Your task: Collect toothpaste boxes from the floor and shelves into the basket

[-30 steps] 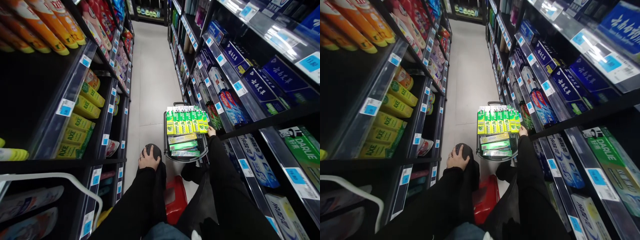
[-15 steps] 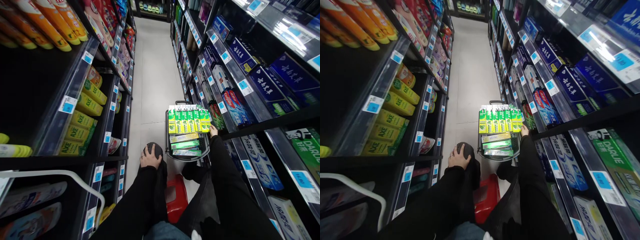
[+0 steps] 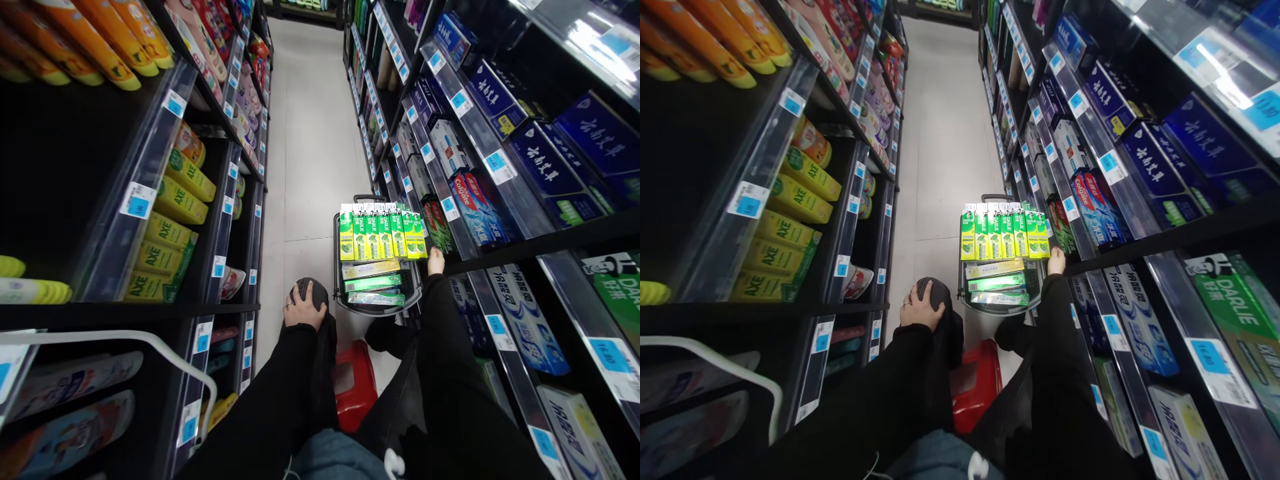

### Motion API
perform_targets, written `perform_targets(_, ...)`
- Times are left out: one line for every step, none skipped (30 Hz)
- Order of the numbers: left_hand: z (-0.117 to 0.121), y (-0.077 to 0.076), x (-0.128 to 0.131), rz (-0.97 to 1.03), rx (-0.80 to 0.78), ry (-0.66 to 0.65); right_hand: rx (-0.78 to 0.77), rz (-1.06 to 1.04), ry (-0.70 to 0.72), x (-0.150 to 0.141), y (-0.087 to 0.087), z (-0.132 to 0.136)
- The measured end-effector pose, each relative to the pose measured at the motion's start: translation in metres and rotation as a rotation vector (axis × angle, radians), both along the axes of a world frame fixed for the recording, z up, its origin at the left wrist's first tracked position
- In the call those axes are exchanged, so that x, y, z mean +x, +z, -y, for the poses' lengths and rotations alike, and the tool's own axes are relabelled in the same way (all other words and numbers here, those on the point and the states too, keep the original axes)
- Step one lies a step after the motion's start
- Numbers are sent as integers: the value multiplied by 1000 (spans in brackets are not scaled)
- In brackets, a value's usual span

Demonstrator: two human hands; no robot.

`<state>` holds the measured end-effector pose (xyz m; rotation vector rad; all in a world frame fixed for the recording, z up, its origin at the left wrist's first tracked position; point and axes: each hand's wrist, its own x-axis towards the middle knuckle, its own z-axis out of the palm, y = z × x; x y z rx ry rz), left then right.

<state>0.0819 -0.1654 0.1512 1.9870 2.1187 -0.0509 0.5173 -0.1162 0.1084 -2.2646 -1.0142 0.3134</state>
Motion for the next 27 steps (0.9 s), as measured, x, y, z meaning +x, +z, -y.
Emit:
perform_targets(0,0,0,3,3,0,-12,22,-35,-8,2,12)
perform_targets(1,0,1,6,8,1,-22,38,-69,-18,3,25)
perform_targets(1,0,1,7,13,3,-44,55,-80,-30,3,39)
perform_targets(1,1,2,9,17,5,-88,76,-55,-45,2,53)
perform_targets(1,1,2,10,16,7,-159,104,7,-60,0,67)
perform_targets(1,1,2,12,9,8,-257,142,101,-76,-3,81)
perform_targets(1,2,3,15,-3,8,-370,192,214,-91,-6,92)
perform_targets(1,2,3,19,-17,7,-483,257,337,-105,-10,101)
perform_targets(1,3,3,23,-32,6,-578,332,454,-116,-14,108)
perform_targets(1,3,3,26,-43,5,-641,403,548,-124,-17,112)
perform_targets(1,4,3,27,-49,4,-680,466,620,-129,-21,114)
perform_targets(1,4,3,28,-51,4,-699,515,671,-131,-23,113)
perform_targets(1,5,2,29,-51,3,-705,547,704,-132,-26,110)
perform_targets(1,5,2,31,-48,3,-705,562,723,-131,-28,106)
perform_targets(1,5,2,31,-45,3,-700,568,732,-130,-29,102)
perform_targets(1,5,2,31,-42,3,-692,572,738,-128,-30,97)
perform_targets(1,5,2,30,-39,3,-685,579,743,-127,-31,94)
perform_targets(1,5,3,28,-37,3,-679,587,746,-127,-32,91)
perform_targets(1,5,3,26,-36,4,-675,593,745,-127,-33,89)
perform_targets(1,5,3,26,-36,4,-672,600,739,-128,-33,88)
perform_targets(1,5,3,28,-37,5,-671,605,729,-129,-34,87)
perform_targets(1,6,3,29,-39,5,-670,610,716,-130,-34,86)
perform_targets(1,6,3,30,-41,5,-664,615,708,-132,-35,86)
perform_targets(1,6,3,30,-43,5,-651,621,712,-133,-35,85)
perform_targets(1,6,3,29,-44,4,-632,625,729,-134,-34,84)
perform_targets(1,6,3,27,-44,4,-614,627,756,-134,-34,82)
perform_targets(1,6,3,26,-44,4,-598,624,787,-135,-33,80)
